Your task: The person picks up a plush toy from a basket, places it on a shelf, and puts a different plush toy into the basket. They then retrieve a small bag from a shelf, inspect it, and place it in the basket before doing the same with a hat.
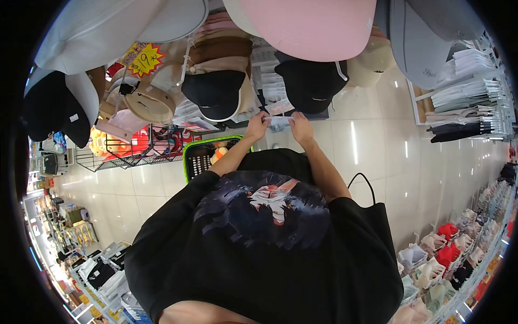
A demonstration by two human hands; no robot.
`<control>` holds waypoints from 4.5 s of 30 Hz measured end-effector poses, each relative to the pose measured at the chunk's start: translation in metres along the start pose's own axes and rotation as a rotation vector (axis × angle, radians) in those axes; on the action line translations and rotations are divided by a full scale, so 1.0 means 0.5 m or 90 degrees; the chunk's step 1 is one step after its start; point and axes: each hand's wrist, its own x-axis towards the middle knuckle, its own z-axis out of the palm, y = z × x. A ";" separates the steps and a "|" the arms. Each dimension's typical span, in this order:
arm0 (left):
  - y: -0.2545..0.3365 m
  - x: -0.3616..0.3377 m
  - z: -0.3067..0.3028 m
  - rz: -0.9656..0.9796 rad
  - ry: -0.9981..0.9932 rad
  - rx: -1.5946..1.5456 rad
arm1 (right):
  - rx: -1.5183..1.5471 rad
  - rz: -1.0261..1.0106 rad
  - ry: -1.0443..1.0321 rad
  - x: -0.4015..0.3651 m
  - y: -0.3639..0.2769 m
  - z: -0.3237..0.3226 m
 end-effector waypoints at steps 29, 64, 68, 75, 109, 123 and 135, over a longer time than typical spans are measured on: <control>0.028 0.052 -0.036 0.195 -0.174 0.258 | -0.119 -0.043 -0.032 0.036 0.024 -0.018; 0.047 0.033 -0.043 0.176 -0.076 0.499 | -0.239 -0.114 0.071 0.070 0.000 0.050; 0.041 0.019 -0.043 0.270 -0.007 0.465 | -0.175 -0.092 0.037 0.056 -0.016 0.039; 0.038 -0.010 -0.031 0.299 -0.074 0.391 | -0.180 -0.034 -0.027 0.042 -0.011 0.015; 0.178 -0.439 -0.070 0.062 -0.097 -0.139 | 0.440 -0.084 0.016 -0.265 -0.225 -0.330; 0.392 -0.948 -0.086 0.038 -0.050 -0.460 | 0.850 0.007 -0.199 -0.635 -0.376 -0.413; 0.285 -1.096 -0.252 0.055 -0.054 -0.467 | 0.761 0.022 -0.181 -0.734 -0.656 -0.315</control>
